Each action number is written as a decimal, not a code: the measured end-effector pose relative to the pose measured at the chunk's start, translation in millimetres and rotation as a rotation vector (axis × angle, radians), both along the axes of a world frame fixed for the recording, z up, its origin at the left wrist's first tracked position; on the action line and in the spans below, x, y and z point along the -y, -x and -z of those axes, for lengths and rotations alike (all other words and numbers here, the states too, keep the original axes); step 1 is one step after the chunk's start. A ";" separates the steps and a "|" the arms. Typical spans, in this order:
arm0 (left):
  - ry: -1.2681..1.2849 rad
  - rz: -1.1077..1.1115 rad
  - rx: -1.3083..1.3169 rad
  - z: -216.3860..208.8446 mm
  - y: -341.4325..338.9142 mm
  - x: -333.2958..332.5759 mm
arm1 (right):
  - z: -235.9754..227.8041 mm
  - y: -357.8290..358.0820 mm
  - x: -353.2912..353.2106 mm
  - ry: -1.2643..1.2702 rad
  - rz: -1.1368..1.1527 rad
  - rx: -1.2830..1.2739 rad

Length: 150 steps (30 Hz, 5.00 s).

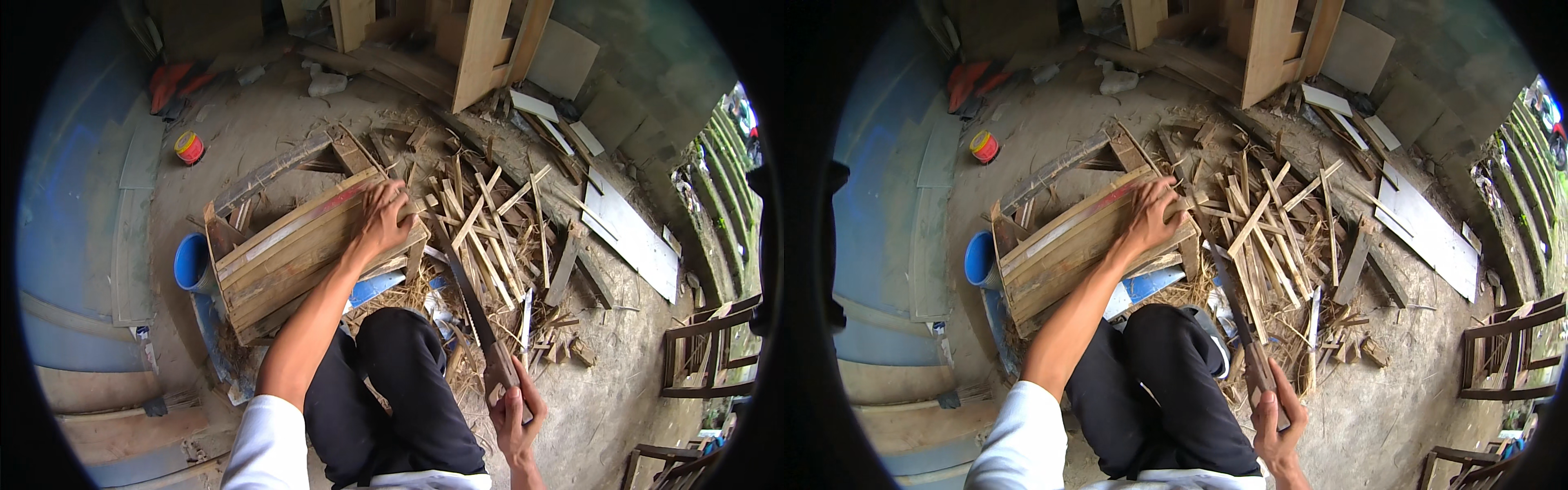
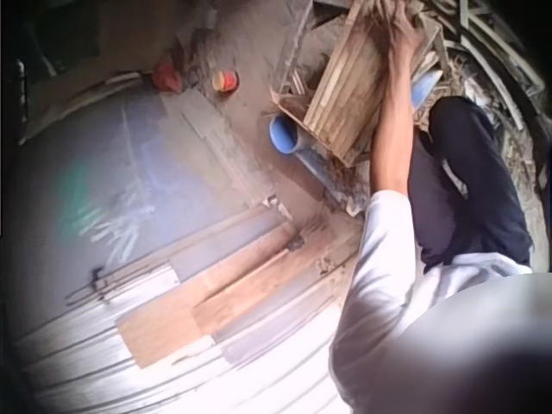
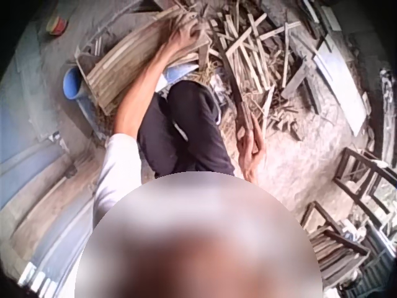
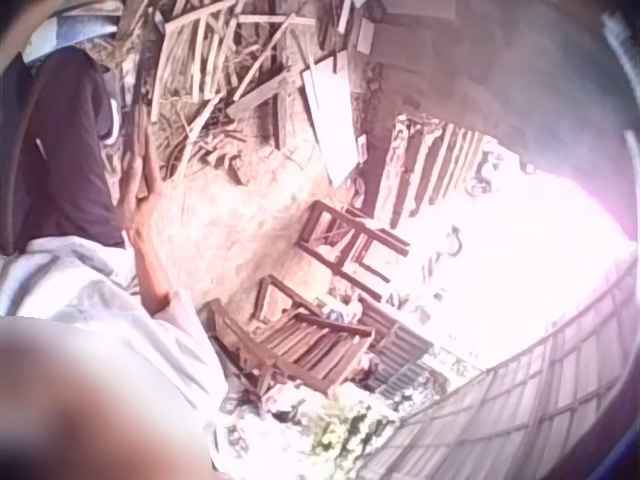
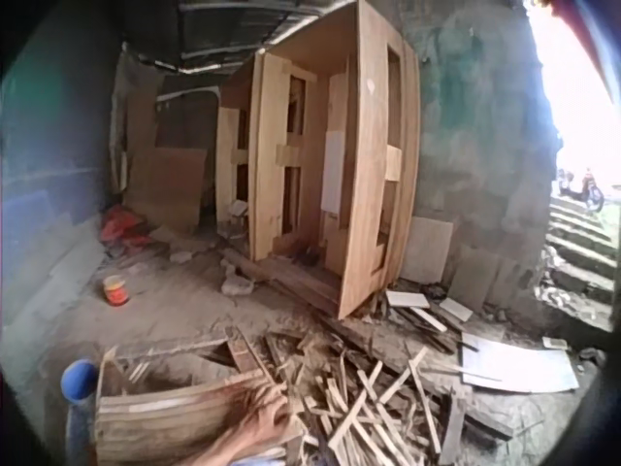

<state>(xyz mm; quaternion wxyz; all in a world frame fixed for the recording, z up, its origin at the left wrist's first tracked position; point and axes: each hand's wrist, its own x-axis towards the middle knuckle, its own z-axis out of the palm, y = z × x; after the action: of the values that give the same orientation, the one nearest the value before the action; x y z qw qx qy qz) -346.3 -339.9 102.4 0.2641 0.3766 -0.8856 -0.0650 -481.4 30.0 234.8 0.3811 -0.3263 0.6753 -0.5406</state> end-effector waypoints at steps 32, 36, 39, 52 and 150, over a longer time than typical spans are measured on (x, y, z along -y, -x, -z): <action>-0.174 -0.015 0.253 -10.0 -2.7 -16.8 | 79.5 -25.8 26.7 0.209 -0.096 -0.168; -0.141 0.034 0.272 -10.4 -2.5 -14.6 | 90.3 -23.3 56.5 0.294 -0.067 -0.250; -0.096 0.024 0.235 -11.6 -2.5 -15.5 | 102.0 -17.7 72.5 0.228 -0.082 -0.082; -0.037 0.071 0.090 -11.9 -1.5 -9.6 | 148.2 0.2 43.1 0.156 -0.207 -0.155; -0.403 -0.867 0.280 -32.6 25.5 50.0 | -114.5 77.3 256.1 -0.515 -0.586 -0.140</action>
<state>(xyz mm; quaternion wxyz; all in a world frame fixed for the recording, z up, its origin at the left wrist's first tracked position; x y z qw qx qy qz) -371.7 -389.9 135.0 0.0676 0.7588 -0.6443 -0.0679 -558.7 -226.0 349.3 0.5417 -0.4352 0.6913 -0.1984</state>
